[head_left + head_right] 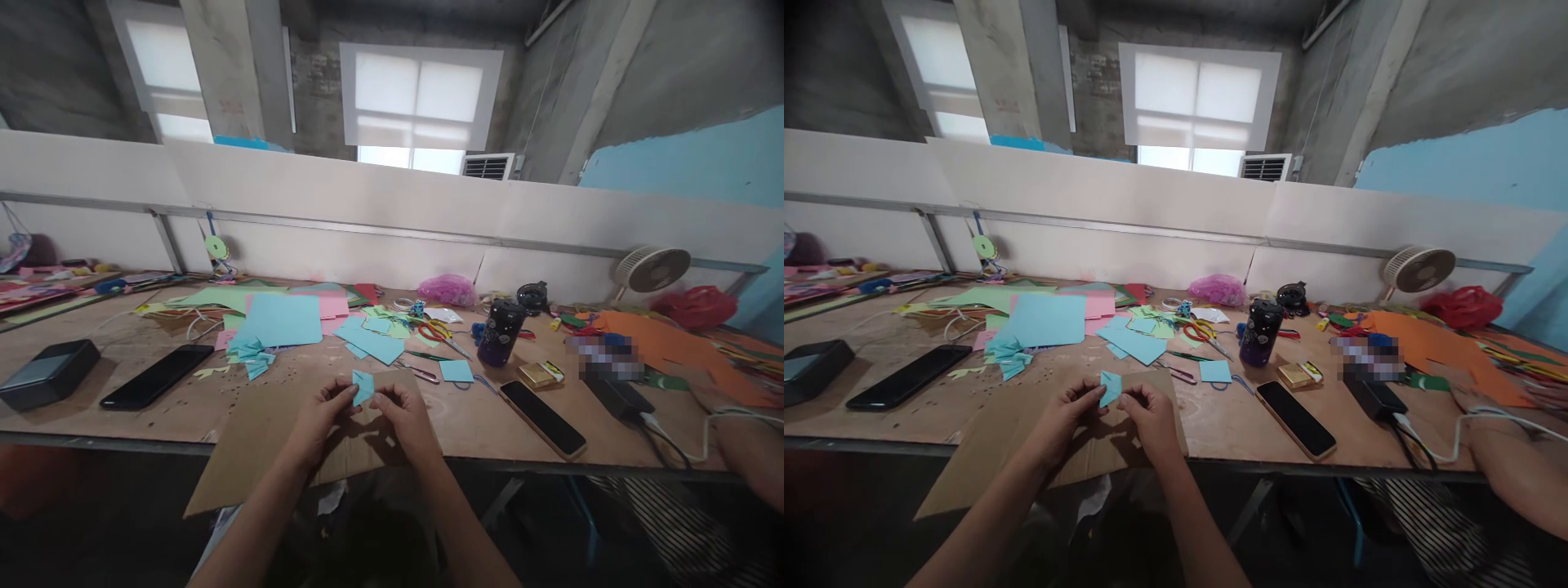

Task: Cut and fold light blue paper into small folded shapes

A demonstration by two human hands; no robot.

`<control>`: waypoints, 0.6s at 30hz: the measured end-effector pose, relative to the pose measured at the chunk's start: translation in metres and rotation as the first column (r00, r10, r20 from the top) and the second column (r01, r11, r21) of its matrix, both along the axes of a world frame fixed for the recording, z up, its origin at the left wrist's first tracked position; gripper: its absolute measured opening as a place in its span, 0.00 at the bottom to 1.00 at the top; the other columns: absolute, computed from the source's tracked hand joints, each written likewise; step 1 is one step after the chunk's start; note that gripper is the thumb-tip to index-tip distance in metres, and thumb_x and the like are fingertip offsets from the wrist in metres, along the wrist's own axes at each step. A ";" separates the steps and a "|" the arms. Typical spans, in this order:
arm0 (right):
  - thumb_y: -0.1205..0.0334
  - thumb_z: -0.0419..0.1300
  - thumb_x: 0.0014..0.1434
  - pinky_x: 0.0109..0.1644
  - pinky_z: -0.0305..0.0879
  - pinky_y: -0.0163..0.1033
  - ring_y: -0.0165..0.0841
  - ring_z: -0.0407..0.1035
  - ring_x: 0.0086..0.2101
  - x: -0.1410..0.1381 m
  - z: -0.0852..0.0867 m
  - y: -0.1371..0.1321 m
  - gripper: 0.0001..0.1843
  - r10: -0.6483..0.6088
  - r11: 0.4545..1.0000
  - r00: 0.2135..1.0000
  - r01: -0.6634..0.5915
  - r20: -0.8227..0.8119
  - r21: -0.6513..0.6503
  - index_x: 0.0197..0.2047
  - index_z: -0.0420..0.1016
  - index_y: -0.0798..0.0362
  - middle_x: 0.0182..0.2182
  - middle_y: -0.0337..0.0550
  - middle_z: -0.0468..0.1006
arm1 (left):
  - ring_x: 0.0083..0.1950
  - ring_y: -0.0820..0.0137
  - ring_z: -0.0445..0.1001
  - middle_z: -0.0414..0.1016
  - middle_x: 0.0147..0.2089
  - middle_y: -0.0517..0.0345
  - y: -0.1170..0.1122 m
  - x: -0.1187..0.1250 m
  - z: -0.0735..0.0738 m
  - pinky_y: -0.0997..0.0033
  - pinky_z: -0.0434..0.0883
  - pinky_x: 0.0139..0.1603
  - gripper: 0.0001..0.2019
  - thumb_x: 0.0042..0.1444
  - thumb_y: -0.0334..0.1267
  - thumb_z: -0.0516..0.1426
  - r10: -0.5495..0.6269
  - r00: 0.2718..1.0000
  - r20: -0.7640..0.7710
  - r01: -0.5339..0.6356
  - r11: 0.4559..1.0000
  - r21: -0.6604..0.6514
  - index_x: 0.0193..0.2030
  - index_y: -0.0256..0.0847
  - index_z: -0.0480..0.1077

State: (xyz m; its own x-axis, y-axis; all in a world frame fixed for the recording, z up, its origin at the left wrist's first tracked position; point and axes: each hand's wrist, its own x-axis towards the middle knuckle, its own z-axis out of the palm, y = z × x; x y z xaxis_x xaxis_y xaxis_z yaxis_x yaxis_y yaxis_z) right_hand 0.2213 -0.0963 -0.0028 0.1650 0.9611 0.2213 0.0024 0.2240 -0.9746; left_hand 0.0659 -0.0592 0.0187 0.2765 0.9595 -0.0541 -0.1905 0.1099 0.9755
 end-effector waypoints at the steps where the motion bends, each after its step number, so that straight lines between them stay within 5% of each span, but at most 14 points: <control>1: 0.54 0.63 0.53 0.30 0.61 0.35 0.32 0.67 0.27 0.000 0.000 0.000 0.12 -0.004 1.000 1.000 0.004 -0.001 -0.008 0.35 0.77 0.54 0.28 0.40 0.77 | 0.29 0.73 0.72 0.75 0.31 0.60 0.000 0.000 0.000 0.76 0.70 0.30 0.15 0.42 0.46 0.67 0.005 1.000 0.010 -0.005 1.000 -0.009 0.33 0.40 0.73; 10: 0.57 0.63 0.51 0.30 0.58 0.34 0.30 0.64 0.26 0.000 -0.003 0.003 0.09 -0.054 0.997 0.997 0.056 -0.047 0.049 0.33 0.76 0.55 0.27 0.39 0.75 | 0.33 0.72 0.74 0.76 0.33 0.60 -0.002 -0.001 0.001 0.77 0.68 0.32 0.10 0.47 0.42 0.66 -0.116 0.993 0.023 0.115 0.993 0.028 0.33 0.42 0.73; 18: 0.60 0.63 0.50 0.30 0.55 0.34 0.29 0.60 0.25 0.000 -0.005 0.003 0.06 -0.085 0.990 0.991 0.096 -0.108 0.103 0.30 0.73 0.54 0.23 0.35 0.70 | 0.34 0.70 0.72 0.78 0.32 0.57 -0.005 -0.003 -0.002 0.79 0.63 0.30 0.10 0.53 0.44 0.62 -0.164 0.976 -0.140 0.171 0.985 0.039 0.36 0.40 0.74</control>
State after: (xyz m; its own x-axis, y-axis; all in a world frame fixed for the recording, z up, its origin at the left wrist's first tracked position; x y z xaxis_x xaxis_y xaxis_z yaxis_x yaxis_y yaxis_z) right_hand 0.2212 -0.0929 -0.0080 0.2776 0.9127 0.3000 -0.0718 0.3311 -0.9409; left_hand 0.0624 -0.0640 0.0167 0.4269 0.9026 -0.0552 -0.0388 0.0793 0.9961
